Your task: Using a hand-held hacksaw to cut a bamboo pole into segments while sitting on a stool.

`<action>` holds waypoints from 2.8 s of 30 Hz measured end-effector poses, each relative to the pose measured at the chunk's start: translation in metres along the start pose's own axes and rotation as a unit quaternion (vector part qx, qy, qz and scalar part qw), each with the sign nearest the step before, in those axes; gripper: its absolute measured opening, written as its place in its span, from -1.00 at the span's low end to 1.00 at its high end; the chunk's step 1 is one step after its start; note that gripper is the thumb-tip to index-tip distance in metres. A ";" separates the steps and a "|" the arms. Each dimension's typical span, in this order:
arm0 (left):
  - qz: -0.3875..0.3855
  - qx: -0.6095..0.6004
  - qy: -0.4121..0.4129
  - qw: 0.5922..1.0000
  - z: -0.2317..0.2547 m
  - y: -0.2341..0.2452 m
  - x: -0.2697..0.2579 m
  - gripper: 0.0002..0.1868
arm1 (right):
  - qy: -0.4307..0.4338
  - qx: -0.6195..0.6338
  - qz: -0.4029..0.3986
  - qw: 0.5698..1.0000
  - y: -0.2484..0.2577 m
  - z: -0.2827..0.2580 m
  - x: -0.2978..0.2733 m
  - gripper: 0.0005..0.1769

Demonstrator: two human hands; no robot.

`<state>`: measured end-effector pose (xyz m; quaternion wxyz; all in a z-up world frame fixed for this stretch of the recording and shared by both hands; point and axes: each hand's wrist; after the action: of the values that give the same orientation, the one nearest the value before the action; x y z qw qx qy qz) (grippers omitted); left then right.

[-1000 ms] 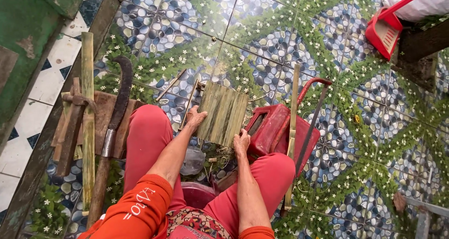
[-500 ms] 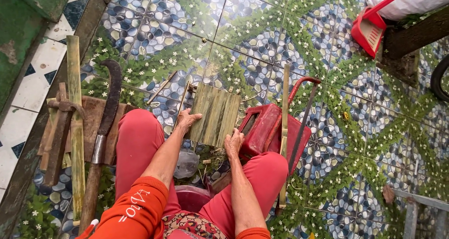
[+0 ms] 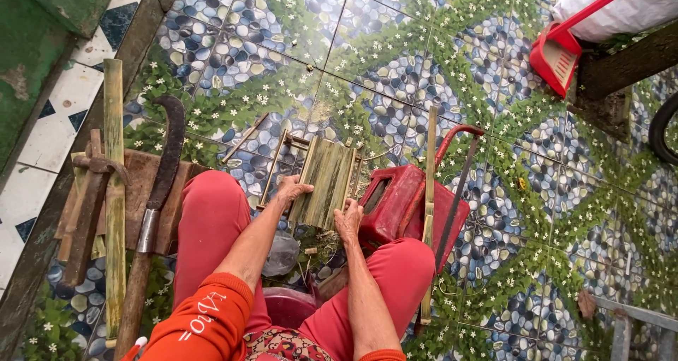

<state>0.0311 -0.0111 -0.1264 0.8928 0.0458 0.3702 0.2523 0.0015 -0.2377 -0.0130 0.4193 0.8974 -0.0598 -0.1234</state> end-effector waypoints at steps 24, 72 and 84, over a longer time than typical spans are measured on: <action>-0.163 -0.207 -0.023 0.964 -0.015 -0.042 -0.043 -0.56 | -0.091 0.117 -0.186 0.971 0.034 -0.104 -0.041 0.34; 0.264 0.497 -0.330 0.758 0.019 0.440 -0.092 -0.65 | 0.282 0.174 -0.160 0.930 0.075 -0.205 -0.105 -0.59; 0.331 0.572 -0.341 0.668 0.007 0.463 -0.111 -0.38 | 0.240 0.135 -0.167 0.947 0.042 -0.130 -0.123 -0.63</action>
<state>-0.2228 0.3380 0.0738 0.6131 0.7502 0.0719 0.2369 -0.0816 -0.1427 0.1209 0.2699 0.9456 0.1778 0.0366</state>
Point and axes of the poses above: each hand's wrist, its own x-axis towards the middle knuckle, its own y-axis out of the back of the hand, z = x × y, and after that the axes turned 12 degrees about z, right-handed
